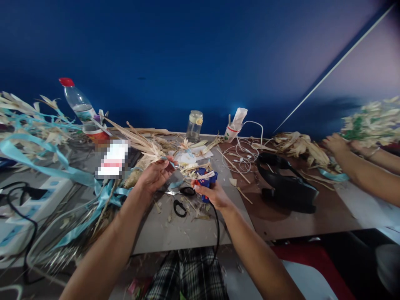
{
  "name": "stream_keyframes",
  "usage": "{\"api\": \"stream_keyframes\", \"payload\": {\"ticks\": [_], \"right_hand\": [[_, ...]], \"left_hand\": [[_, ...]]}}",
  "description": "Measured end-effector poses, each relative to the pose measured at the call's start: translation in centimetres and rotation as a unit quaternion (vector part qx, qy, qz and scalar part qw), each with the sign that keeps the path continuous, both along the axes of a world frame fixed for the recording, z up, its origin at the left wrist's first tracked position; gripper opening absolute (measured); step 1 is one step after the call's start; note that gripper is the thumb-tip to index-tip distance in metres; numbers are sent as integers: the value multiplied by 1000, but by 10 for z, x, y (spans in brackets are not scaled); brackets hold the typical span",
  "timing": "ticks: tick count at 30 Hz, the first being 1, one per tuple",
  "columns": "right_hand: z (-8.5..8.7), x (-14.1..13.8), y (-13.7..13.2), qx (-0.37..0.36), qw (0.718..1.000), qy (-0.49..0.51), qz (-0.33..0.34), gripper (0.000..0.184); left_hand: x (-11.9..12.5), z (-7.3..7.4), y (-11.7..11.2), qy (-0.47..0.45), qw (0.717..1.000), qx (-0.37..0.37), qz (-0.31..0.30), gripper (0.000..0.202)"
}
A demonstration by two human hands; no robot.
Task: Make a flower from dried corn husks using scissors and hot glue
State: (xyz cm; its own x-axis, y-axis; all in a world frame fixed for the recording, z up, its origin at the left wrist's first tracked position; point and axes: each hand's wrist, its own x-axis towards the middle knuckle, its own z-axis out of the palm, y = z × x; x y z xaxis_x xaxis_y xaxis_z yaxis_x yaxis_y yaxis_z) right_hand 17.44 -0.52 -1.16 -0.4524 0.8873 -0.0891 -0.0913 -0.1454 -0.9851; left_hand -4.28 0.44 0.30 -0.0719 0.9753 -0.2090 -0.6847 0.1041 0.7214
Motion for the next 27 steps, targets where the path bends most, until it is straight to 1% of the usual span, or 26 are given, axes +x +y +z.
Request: {"api": "stream_keyframes", "payload": {"ticks": [5, 8, 13, 17, 20, 27], "right_hand": [[-2, 0, 1, 0, 1000, -4, -6, 36], [-3, 0, 1, -2, 1000, 4, -5, 35], [-3, -1, 2, 3, 1000, -12, -14, 36], [-2, -3, 0, 14, 1000, -5, -21, 35], [0, -5, -1, 18, 1000, 0, -12, 34], [5, -8, -1, 14, 1000, 1, -20, 36]], "left_hand": [[-2, -2, 0, -1, 1000, -8, -16, 18], [-3, -3, 1, -9, 1000, 0, -18, 19], [-4, -4, 1, -7, 1000, 9, -26, 18], [-1, -1, -1, -4, 1000, -2, -30, 20], [1, 1, -2, -3, 1000, -8, -27, 20], [2, -1, -1, 0, 999, 12, -32, 23]]}}
